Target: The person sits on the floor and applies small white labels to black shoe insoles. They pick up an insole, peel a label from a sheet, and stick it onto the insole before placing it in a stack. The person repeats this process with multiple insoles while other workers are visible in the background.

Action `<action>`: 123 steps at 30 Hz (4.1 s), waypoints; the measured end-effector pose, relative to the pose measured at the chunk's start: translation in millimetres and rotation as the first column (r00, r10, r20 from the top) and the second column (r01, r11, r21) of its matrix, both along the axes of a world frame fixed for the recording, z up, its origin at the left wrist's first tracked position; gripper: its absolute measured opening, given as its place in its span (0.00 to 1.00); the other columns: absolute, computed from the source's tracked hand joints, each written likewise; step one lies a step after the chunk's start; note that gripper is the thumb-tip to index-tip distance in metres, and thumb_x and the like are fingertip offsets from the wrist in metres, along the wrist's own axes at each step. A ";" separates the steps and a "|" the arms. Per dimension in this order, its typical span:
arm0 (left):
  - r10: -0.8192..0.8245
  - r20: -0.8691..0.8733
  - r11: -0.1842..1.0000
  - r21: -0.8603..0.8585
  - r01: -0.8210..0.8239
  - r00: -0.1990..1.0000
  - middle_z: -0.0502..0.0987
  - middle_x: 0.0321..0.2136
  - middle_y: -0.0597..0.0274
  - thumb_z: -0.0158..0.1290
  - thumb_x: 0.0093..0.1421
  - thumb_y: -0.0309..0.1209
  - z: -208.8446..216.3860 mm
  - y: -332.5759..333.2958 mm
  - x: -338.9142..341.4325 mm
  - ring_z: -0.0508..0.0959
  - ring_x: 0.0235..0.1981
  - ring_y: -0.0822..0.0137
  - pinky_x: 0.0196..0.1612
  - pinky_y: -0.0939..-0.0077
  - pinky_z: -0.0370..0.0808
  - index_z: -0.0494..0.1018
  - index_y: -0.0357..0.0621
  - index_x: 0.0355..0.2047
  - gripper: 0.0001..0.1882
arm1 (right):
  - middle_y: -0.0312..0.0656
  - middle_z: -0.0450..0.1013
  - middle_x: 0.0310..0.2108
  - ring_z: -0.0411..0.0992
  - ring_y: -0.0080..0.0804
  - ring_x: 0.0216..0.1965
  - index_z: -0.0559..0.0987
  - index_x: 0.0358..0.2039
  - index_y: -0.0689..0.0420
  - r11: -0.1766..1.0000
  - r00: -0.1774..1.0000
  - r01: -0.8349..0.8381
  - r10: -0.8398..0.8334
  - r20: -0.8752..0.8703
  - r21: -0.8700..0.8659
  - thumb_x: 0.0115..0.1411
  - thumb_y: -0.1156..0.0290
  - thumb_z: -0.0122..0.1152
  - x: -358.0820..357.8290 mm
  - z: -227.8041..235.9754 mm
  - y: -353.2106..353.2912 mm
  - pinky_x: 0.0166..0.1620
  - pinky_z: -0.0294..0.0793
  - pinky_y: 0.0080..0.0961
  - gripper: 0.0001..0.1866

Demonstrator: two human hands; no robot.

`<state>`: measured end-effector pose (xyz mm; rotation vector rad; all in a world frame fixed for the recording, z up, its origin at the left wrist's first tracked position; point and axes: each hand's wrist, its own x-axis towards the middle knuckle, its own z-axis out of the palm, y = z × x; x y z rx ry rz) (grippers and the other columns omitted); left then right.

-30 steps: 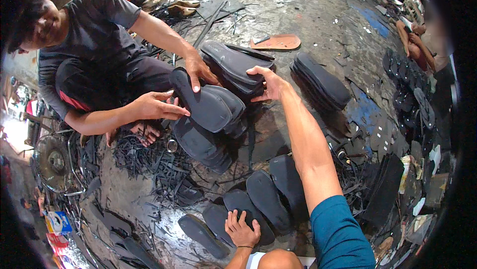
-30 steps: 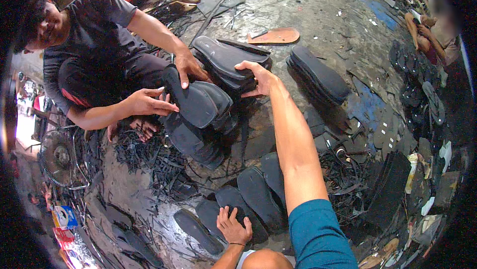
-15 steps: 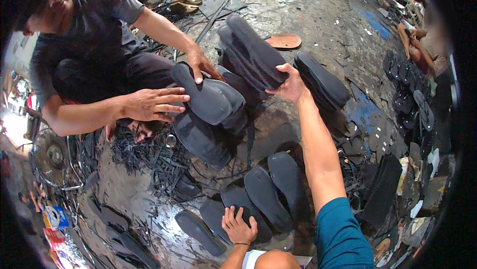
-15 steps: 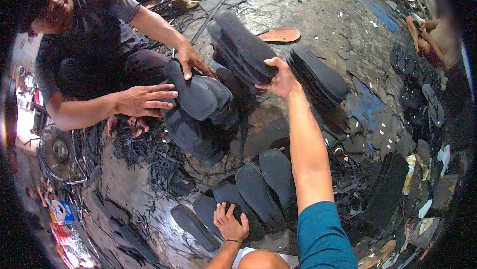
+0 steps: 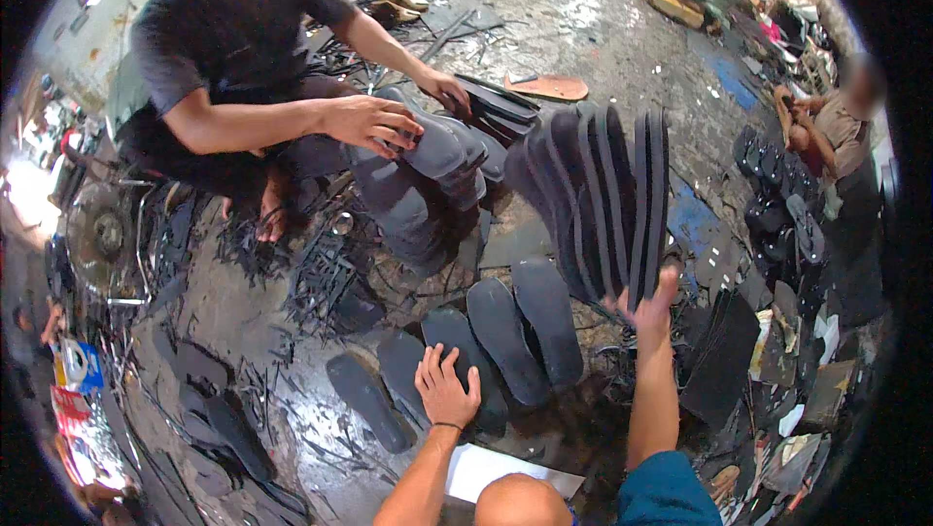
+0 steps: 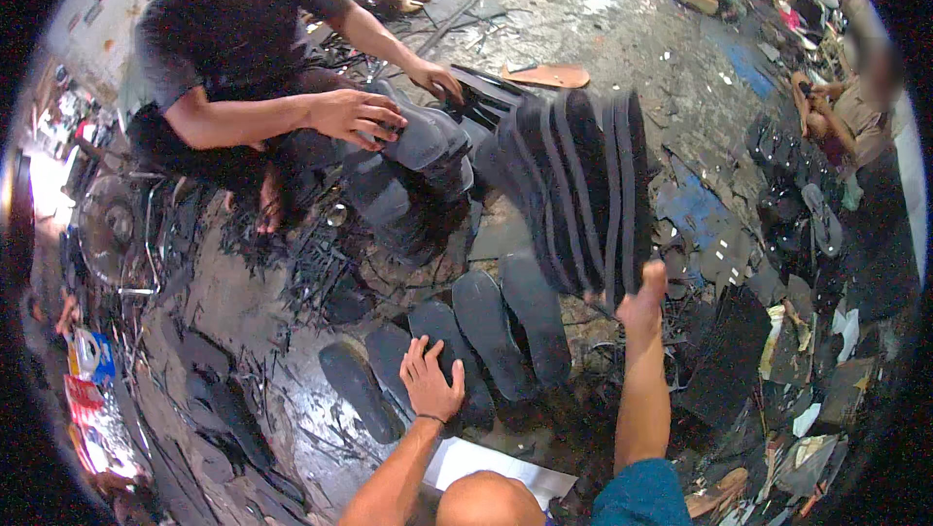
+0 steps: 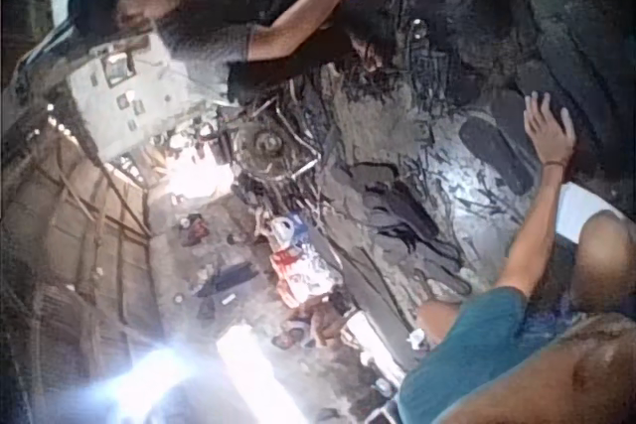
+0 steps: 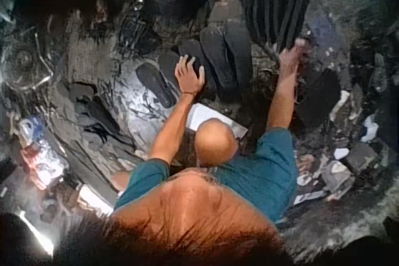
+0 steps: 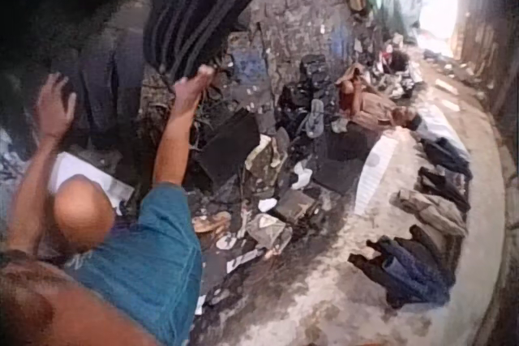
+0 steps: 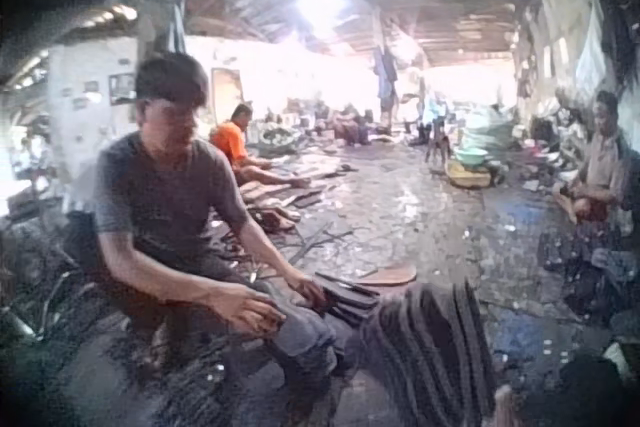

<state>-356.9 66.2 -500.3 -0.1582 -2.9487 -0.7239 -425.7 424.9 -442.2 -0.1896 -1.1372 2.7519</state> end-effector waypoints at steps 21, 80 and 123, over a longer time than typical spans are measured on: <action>-0.363 0.622 0.125 0.770 -0.625 0.694 0.62 0.64 0.53 0.57 0.57 0.58 69.4 -298.3 328.6 0.65 0.62 0.58 0.65 0.66 0.60 0.45 0.34 0.70 0.55 | 0.51 0.67 0.58 0.64 0.47 0.61 0.62 0.65 0.63 -0.683 -0.365 -0.636 0.676 0.640 0.359 0.42 0.50 0.74 96.6 66.0 -496.9 0.59 0.67 0.39 0.54; 0.253 0.622 -0.442 0.756 -0.484 0.741 0.69 0.55 0.52 0.63 0.58 0.37 31.7 -237.7 316.6 0.72 0.55 0.59 0.57 0.62 0.72 0.52 0.41 0.64 0.41 | 0.55 0.60 0.59 0.61 0.51 0.61 0.60 0.66 0.60 0.078 0.412 -0.510 0.897 0.164 0.856 0.50 0.62 0.72 263.7 44.8 -452.1 0.63 0.61 0.41 0.46; 0.333 0.613 -0.509 0.757 -0.410 0.717 0.76 0.48 0.59 0.56 0.64 0.31 40.7 -258.7 251.0 0.79 0.45 0.61 0.45 0.61 0.80 0.61 0.47 0.61 0.27 | 0.61 0.62 0.59 0.62 0.59 0.58 0.67 0.59 0.67 -0.030 0.755 -0.045 0.654 0.054 0.999 0.50 0.65 0.68 188.5 -22.9 -456.1 0.61 0.63 0.45 0.38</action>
